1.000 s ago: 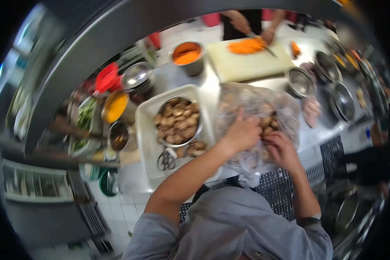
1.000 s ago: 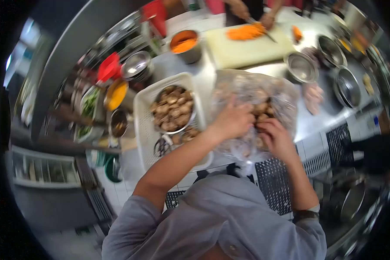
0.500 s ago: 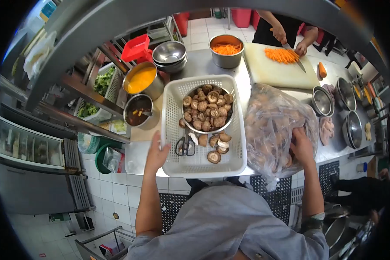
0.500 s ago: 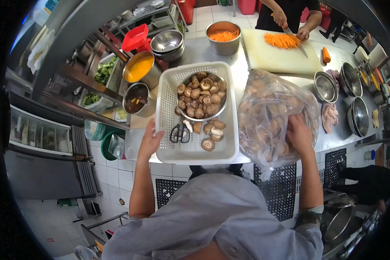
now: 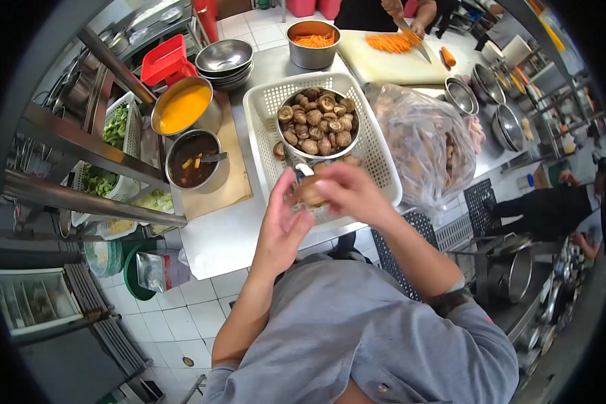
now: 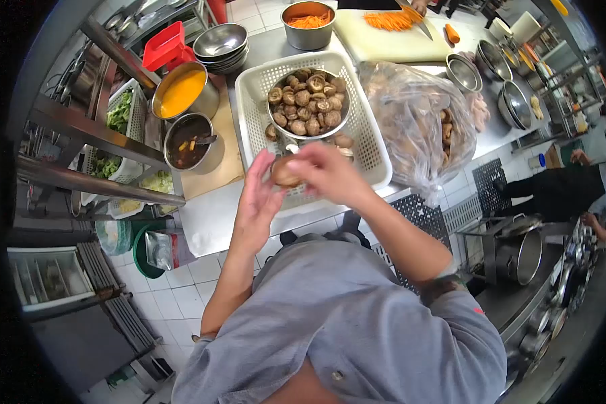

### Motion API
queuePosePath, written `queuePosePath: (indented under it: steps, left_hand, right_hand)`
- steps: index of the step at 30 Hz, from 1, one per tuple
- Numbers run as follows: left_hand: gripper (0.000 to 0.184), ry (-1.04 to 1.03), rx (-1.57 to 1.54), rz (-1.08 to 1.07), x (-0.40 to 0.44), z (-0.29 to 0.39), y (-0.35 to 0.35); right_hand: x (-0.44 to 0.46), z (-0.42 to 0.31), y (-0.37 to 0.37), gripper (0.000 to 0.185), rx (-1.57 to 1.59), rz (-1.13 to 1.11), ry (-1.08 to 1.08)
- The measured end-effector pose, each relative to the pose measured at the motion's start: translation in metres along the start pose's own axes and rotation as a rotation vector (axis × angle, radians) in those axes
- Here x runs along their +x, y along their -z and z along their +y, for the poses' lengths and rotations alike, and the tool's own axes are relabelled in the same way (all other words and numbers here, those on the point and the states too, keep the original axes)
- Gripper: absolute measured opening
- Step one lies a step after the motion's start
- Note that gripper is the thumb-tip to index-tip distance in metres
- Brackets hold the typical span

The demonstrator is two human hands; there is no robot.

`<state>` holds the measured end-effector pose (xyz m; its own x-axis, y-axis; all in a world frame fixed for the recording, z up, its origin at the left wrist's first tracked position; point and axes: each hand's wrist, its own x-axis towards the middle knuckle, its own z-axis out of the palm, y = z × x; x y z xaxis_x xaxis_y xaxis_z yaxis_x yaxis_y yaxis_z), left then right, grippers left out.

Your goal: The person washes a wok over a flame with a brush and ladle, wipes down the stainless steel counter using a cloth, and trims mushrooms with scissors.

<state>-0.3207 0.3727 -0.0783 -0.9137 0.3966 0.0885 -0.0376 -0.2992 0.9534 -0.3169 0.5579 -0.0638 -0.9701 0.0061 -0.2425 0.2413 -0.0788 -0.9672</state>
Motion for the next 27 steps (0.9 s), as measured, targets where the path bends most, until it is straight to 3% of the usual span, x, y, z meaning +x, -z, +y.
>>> queuePosePath:
  steps: [3,4,6,9,12,15,16,19,22,25,27]
  left_hand:
    - [0.038,0.392,-0.287,0.154,-0.008,-0.010,0.037]
    - [0.024,0.379,-0.321,0.229,-0.014,0.000,0.046]
    - [0.023,0.331,0.123,0.254,-0.029,-0.014,0.089]
    - [0.023,0.434,0.474,0.348,-0.037,-0.053,0.140]
    - [0.028,0.226,0.793,0.244,-0.039,-0.109,0.168]
    - [0.030,-0.182,1.241,0.248,-0.038,-0.089,0.149]
    - [0.029,-0.294,1.313,0.346,-0.036,-0.073,0.135]
    - [0.031,-0.092,0.876,0.256,-0.022,-0.012,0.086]
    - [0.036,-0.041,0.675,-0.113,0.007,0.011,0.032]
    - [0.036,-0.128,0.777,-0.291,0.028,-0.014,0.003]
    - [0.034,0.025,0.698,-0.339,0.037,-0.034,-0.001]
  right_hand:
    - [0.023,0.009,-0.005,0.035,-0.312,-0.181,0.000]
    - [0.025,0.017,0.004,0.038,-0.663,-0.138,-0.034]
    - [0.031,0.034,0.038,0.043,-1.374,-0.045,-0.093]
    - [0.033,0.064,0.052,0.041,-1.434,-0.044,-0.044]
    - [0.043,0.065,0.046,0.040,-1.579,-0.141,-0.101]
    - [0.044,0.071,0.053,0.039,-1.448,-0.170,-0.088]
    - [0.043,0.067,0.057,0.038,-1.368,-0.179,-0.063]
    - [0.030,0.045,0.061,0.034,-1.137,-0.188,0.026]
    - [0.011,0.031,0.046,0.029,-0.908,-0.226,0.136]
    - [0.000,0.029,0.039,0.027,-0.837,-0.181,0.283]
    - [-0.004,0.034,0.046,0.027,-0.783,-0.149,0.365]
